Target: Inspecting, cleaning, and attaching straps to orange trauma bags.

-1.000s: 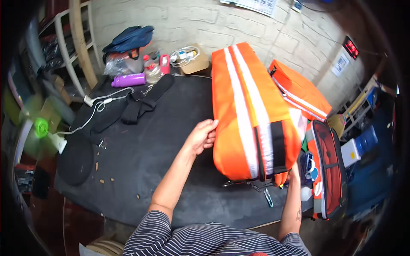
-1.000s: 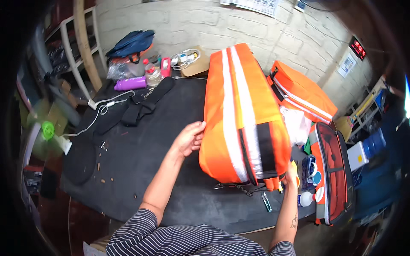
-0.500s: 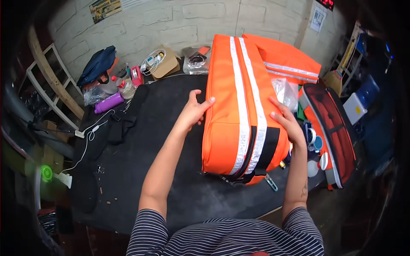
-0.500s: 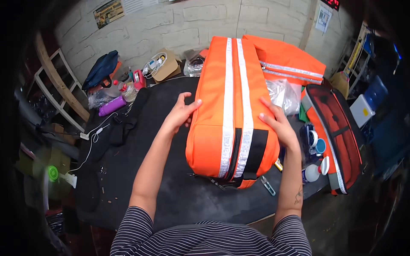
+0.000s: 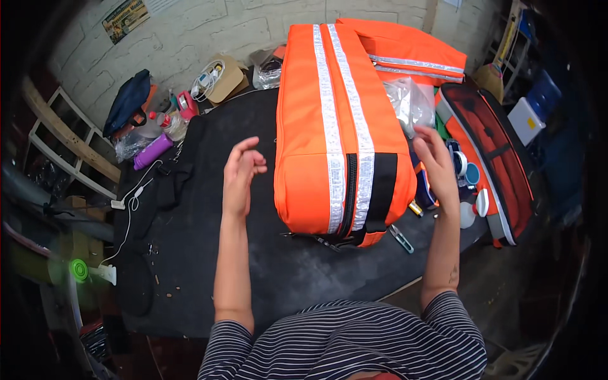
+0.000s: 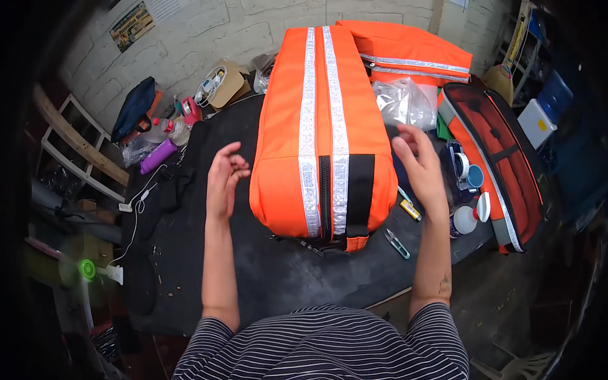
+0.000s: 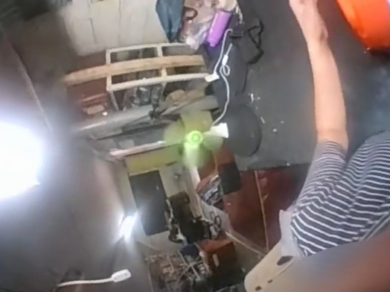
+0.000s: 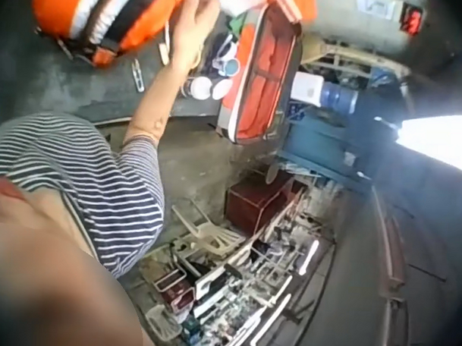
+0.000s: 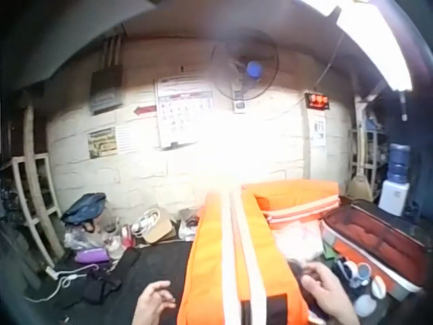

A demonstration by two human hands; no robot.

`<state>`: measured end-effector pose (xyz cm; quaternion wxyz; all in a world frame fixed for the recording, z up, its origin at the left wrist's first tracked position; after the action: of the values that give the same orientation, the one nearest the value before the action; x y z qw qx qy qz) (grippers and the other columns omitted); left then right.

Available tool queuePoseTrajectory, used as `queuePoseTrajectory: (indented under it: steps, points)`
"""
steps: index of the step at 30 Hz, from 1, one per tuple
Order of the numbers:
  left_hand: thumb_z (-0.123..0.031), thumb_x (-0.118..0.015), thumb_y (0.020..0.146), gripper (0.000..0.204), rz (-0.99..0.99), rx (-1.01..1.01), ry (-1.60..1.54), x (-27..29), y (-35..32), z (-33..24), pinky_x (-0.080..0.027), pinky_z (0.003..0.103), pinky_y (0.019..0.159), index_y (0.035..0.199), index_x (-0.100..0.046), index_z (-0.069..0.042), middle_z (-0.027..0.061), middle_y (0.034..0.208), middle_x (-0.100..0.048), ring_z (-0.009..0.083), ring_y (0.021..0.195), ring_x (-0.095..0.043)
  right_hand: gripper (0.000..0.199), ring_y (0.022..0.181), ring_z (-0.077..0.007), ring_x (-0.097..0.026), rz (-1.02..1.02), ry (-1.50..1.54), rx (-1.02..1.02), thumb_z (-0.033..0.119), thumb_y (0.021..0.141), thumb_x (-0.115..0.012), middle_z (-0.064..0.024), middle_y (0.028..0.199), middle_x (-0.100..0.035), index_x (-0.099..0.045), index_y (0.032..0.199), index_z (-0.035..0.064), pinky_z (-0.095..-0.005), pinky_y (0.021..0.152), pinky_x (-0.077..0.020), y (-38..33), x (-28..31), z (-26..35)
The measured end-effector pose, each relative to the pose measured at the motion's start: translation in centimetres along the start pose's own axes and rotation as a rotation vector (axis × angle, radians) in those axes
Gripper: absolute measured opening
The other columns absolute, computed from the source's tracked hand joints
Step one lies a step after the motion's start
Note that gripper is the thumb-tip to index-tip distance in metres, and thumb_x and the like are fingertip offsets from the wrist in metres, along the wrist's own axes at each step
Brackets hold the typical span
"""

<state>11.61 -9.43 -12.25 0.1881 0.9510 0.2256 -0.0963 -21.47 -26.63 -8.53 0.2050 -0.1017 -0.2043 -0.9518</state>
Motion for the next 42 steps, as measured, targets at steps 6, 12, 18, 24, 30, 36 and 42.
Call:
queuePoseTrajectory:
  steps: [6, 12, 18, 24, 30, 36, 42]
  points:
    - [-0.046, -0.084, 0.055, 0.096, 0.42, -0.261, 0.873, -6.5, -5.9, -4.6, -0.026, 0.048, 0.109, 0.137, -0.047, -0.013, 0.0109, 0.145, -0.028, 0.0308, 0.133, -0.028, 0.083, 0.101, -0.0231, -0.052, -0.065, -0.343, 0.299, 0.025, 0.06, -0.085, -0.0128, 0.121, -0.046, -0.046, 0.132, 0.0094, -0.0351, 0.09, -0.0442, -7.4, -2.7, 5.4]
    - [-0.041, -0.078, 0.065, 0.076, 0.619, -0.629, 1.097, -7.2, -6.3, -5.4, -0.025, 0.046, 0.111, 0.13, -0.053, -0.011, 0.0092, 0.14, -0.046, 0.0302, 0.135, -0.035, 0.087, 0.121, -0.0343, -0.046, 0.085, -0.587, 0.544, 0.028, 0.053, -0.087, -0.0152, 0.145, -0.036, -0.049, 0.13, 0.0124, -0.0426, 0.095, -0.041, -7.1, -3.7, 5.5]
    - [-0.032, -0.081, 0.065, 0.069, 0.628, -0.655, 0.844, -6.6, -6.2, -5.6, -0.035, 0.042, 0.107, 0.124, -0.057, -0.007, 0.0126, 0.136, -0.049, 0.0317, 0.13, -0.041, 0.079, 0.119, -0.035, -0.048, 0.162, -0.484, 0.619, 0.029, 0.061, -0.083, -0.0153, 0.137, -0.046, -0.047, 0.128, 0.0074, -0.0426, 0.099, -0.0375, -6.6, -2.8, 5.2]
    - [-0.046, -0.08, 0.059, 0.1, 0.588, -0.691, 1.144, -9.1, -6.0, -5.3, -0.027, 0.048, 0.11, 0.139, -0.036, -0.007, 0.0152, 0.145, -0.036, 0.0328, 0.132, -0.037, 0.119, 0.141, -0.0306, -0.021, 0.379, -0.639, 0.504, 0.046, 0.044, -0.085, -0.0107, 0.144, -0.037, -0.031, 0.143, 0.0078, -0.0479, 0.114, -0.0157, -4.8, -5.2, 6.0]
    - [-0.035, -0.085, 0.052, 0.088, 0.565, -0.665, 0.937, -7.5, -5.6, -3.9, -0.028, 0.046, 0.108, 0.128, -0.052, -0.008, 0.0133, 0.133, -0.05, 0.0301, 0.124, -0.047, 0.105, 0.137, -0.0327, -0.03, 0.368, -0.539, 0.538, 0.041, 0.048, -0.087, -0.0109, 0.136, -0.047, -0.042, 0.137, 0.007, -0.0495, 0.114, -0.0171, -5.4, -4.6, 5.4]
    - [-0.046, -0.086, 0.048, 0.108, 0.549, -0.525, 1.208, -9.4, -5.4, -5.2, -0.026, 0.05, 0.108, 0.138, -0.039, -0.008, 0.019, 0.14, -0.039, 0.0336, 0.129, -0.039, 0.109, 0.139, -0.033, -0.026, 0.406, -0.619, 0.527, 0.036, 0.053, -0.086, -0.0129, 0.143, -0.038, -0.031, 0.142, 0.0051, -0.0496, 0.114, -0.0143, -5.9, -5.5, 5.4]
    - [-0.039, -0.084, 0.046, 0.11, 0.715, -0.538, 1.387, -11.4, -4.4, -4.9, -0.028, 0.045, 0.107, 0.137, -0.036, 0.001, 0.0194, 0.133, -0.045, 0.0309, 0.127, -0.043, 0.101, 0.135, -0.032, -0.034, 0.427, -0.653, 0.574, 0.04, 0.055, -0.084, -0.0139, 0.139, -0.043, -0.037, 0.137, 0.0027, -0.0507, 0.112, -0.019, -6.0, -5.4, 5.3]
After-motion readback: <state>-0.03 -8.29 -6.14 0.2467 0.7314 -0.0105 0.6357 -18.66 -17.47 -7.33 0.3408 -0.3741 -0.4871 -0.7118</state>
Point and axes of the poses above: each hand's wrist, its own y-axis towards the middle knuckle, its own x-axis out of the back of the hand, z = x × y, the point moved 10 cm from there along y, towards the middle knuckle
